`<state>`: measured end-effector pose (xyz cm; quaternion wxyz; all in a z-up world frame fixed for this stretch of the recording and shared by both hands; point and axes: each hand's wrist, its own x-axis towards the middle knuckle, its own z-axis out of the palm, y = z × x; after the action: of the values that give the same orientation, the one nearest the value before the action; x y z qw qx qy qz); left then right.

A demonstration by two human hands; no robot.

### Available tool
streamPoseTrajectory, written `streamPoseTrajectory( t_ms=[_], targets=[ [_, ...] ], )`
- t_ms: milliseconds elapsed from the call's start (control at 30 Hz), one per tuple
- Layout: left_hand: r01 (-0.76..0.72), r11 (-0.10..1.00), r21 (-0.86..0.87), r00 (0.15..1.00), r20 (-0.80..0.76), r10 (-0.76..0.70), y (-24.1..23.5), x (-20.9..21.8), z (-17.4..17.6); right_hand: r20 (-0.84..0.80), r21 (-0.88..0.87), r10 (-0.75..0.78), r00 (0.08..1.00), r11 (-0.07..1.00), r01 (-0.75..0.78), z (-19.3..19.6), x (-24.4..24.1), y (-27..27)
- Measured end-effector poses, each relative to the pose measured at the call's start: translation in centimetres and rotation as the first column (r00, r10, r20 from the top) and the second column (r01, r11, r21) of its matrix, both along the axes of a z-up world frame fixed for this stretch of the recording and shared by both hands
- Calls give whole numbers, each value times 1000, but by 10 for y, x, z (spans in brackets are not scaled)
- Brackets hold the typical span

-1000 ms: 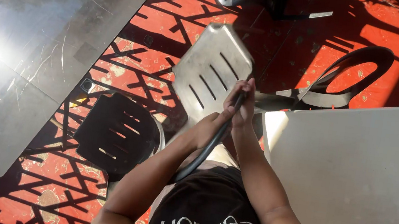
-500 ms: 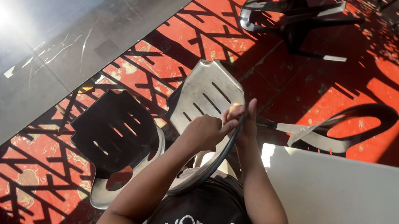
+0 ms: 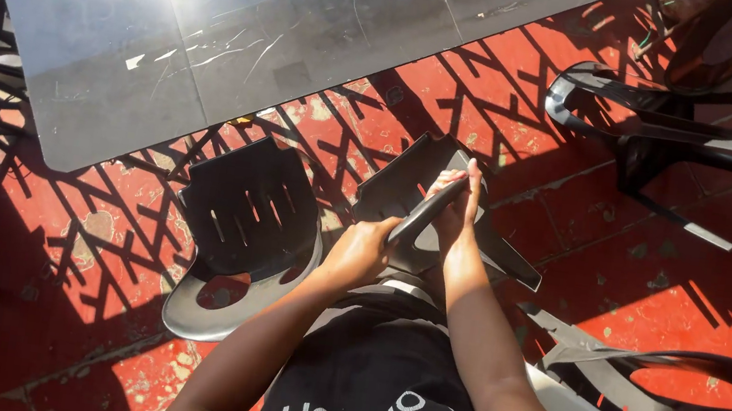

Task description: The recorder is wiping down and organizing plastic chairs in an outdoor restaurant patio.

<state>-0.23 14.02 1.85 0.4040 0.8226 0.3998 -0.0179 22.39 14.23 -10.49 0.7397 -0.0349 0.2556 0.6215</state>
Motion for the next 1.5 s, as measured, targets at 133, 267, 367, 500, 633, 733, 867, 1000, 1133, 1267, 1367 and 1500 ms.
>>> streamPoseTrajectory(
  t_ms=[133, 267, 367, 500, 633, 733, 867, 1000, 1133, 1267, 1367, 1500],
  targets=[
    [8, 992, 124, 999, -34, -4, 15, 26, 9, -144, 51, -17, 989, 998, 25, -3, 31, 27],
    [61, 968, 244, 991, -134, -29, 14, 47, -39, 5, 272, 80, 997, 959, -78, -56, 55, 33],
    [102, 929, 357, 982, -185, -37, 13, 66, -97, 196, -147, 175, 965, 978, -148, -48, 57, 29],
    [142, 889, 435, 968, -249, -33, 18, 76, -216, 540, -709, 647, 538, 694, -124, -102, 48, 22],
    [183, 909, 374, 951, -302, -67, 37, 76, -182, 434, -809, 679, 592, 583, -76, -180, 31, 19],
    [102, 934, 343, 940, -341, 23, 45, 64, -203, 452, -770, 706, 545, 618, -162, -173, 7, 12],
    [134, 923, 361, 968, -248, -43, 58, 71, -179, 507, -781, 675, 536, 623, -46, -169, 19, 40],
    [115, 956, 270, 972, -230, -52, 59, 118, -161, 580, -780, 712, 396, 626, 16, -214, 90, 59],
    [162, 949, 271, 957, -279, -84, 70, 122, -174, 557, -719, 695, 454, 677, -154, -107, 86, 36],
    [167, 959, 229, 969, -216, -118, 68, 117, -168, 456, -602, 687, 566, 706, -372, -83, 78, -12],
    [170, 968, 186, 963, -237, -124, 81, 120, -155, 443, -580, 700, 560, 700, -416, -95, 104, -25],
    [82, 994, -67, 925, -366, -101, 92, 122, -181, 466, -646, 543, 698, 748, -151, -114, 150, -40]
  ],
)
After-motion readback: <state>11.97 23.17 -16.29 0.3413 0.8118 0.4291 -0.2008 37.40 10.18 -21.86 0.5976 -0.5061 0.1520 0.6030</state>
